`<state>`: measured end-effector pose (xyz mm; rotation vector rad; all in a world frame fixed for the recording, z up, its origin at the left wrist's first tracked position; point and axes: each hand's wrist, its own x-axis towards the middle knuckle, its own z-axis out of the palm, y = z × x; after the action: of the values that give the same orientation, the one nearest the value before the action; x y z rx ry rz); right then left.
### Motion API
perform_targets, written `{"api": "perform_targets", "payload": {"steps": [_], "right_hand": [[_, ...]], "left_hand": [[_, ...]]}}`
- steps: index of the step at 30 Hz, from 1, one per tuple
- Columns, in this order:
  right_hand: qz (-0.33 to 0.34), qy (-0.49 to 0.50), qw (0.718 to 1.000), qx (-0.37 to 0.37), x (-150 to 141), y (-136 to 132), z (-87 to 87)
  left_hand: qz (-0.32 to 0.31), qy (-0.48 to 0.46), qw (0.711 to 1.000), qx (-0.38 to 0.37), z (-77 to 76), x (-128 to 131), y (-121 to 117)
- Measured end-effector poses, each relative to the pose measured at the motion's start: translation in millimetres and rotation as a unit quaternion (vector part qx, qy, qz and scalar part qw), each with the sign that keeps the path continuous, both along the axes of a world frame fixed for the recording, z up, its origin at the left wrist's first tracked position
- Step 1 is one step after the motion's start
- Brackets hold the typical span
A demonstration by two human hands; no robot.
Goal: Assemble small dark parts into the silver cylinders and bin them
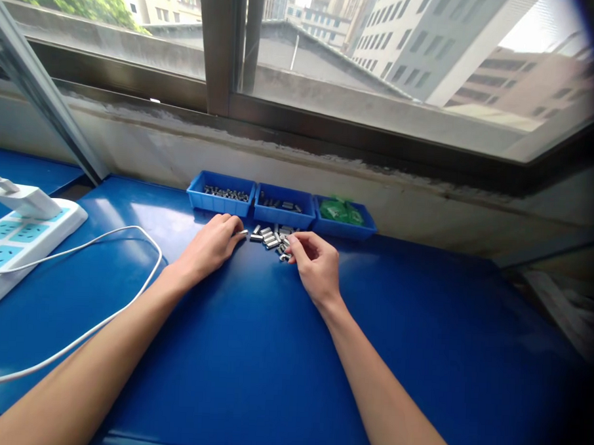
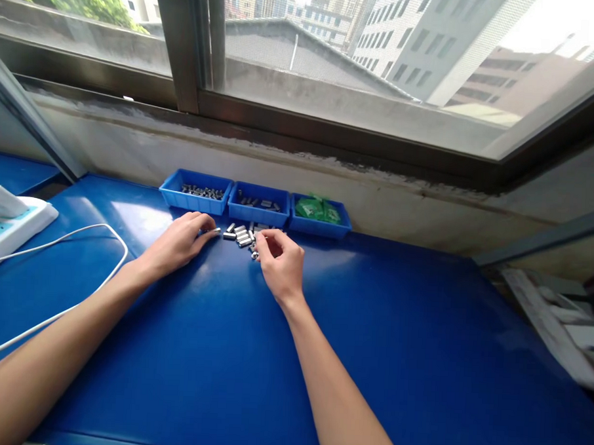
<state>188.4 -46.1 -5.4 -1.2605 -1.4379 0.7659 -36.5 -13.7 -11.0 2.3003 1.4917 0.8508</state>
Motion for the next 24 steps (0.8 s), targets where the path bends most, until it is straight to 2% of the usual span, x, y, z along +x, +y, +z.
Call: {"api": "perform_targets", "payload": {"steps": [4, 9, 14, 24], "right_hand": [[0.011, 0.01, 1.0, -0.002, -0.6, 0.3, -1.4], [0.064, 0.045, 0.997, -0.015, -2.2, 0.0, -0.2], [0.122, 0.051, 0.991, -0.032, -5.1, -2.2, 3.6], [0.123, 0.077, 0.988, -0.049, -4.7, -1.3, 7.2]], "left_hand": [[0.0, -0.126, 0.992, -0.007, 6.4, 9.4, -4.9], [-0.048, -0.232, 0.971, -0.031, 17.7, 28.9, -18.0], [-0.094, -0.245, 0.964, -0.032, 23.2, 37.7, -26.7], [-0.086, -0.311, 0.94, -0.11, 27.9, 37.5, -29.2]]}}
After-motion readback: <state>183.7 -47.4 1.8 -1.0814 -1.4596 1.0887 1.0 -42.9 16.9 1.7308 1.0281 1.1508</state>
